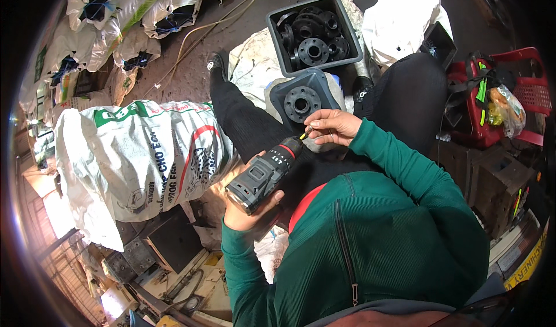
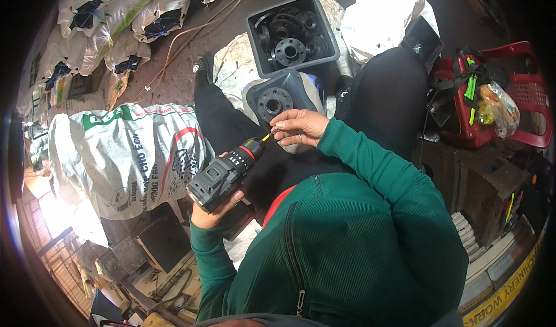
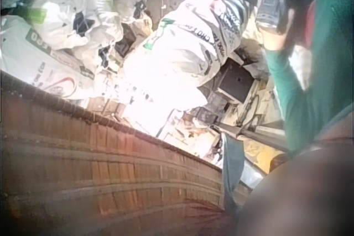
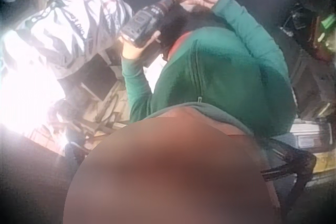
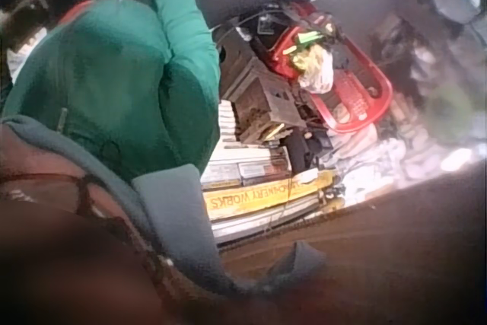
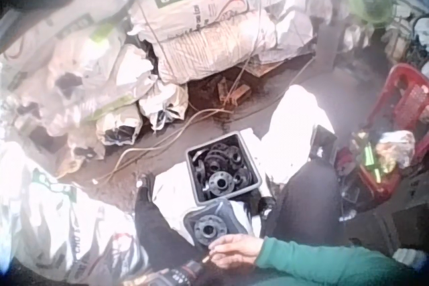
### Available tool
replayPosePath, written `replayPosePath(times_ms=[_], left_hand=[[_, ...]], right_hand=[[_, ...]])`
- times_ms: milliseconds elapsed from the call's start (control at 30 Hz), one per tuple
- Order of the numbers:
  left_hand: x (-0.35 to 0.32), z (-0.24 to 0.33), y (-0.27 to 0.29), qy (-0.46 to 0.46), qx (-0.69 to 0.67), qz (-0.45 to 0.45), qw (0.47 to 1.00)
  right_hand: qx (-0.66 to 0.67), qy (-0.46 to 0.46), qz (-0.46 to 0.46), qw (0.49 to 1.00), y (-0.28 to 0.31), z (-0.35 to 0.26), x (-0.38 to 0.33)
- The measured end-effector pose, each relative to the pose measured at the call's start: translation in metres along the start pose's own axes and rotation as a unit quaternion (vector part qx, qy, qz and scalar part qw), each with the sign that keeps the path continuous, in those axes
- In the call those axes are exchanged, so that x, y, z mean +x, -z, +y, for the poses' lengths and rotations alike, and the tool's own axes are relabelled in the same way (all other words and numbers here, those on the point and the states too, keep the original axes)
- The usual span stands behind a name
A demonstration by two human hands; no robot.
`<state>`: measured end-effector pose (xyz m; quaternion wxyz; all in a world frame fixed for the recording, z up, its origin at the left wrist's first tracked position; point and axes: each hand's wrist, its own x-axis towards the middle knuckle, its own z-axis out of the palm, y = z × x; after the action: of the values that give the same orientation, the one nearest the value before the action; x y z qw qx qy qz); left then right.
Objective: The person sits on the floor and uses a cordless drill to fasten screws into a black mechanical part resting on their lap. They repeatedly pick up screws, align them, and drive them into the part, occasionally adjusting the object's position.
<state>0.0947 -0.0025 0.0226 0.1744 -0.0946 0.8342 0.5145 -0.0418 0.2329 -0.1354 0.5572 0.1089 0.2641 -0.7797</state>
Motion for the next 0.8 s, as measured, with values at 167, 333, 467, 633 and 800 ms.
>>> replayPosePath(times_ms=[167, 333, 467, 633, 800], left_hand=[[0.004, 0.004, 0.006, -0.072, 0.055, -0.015, 0.996], [0.007, 0.017, 0.005, -0.096, 0.202, -0.032, 0.974], [0.006, 0.024, 0.003, -0.028, 0.196, -0.035, 0.98], [0.015, 0.02, 0.004, -0.059, 0.154, -0.035, 0.986], [0.02, 0.017, -0.011, -0.044, 0.146, -0.001, 0.988]], right_hand=[[-0.028, -0.014, -0.013, 0.999, 0.002, -0.001, 0.0], [-0.057, -0.044, -0.016, 0.997, 0.005, -0.005, 0.003], [-0.079, -0.06, -0.029, 0.995, 0.009, -0.01, 0.004], [-0.077, -0.046, -0.024, 0.996, 0.01, -0.012, 0.006], [-0.028, -0.026, 0.008, 0.999, 0.012, -0.006, 0.008]])
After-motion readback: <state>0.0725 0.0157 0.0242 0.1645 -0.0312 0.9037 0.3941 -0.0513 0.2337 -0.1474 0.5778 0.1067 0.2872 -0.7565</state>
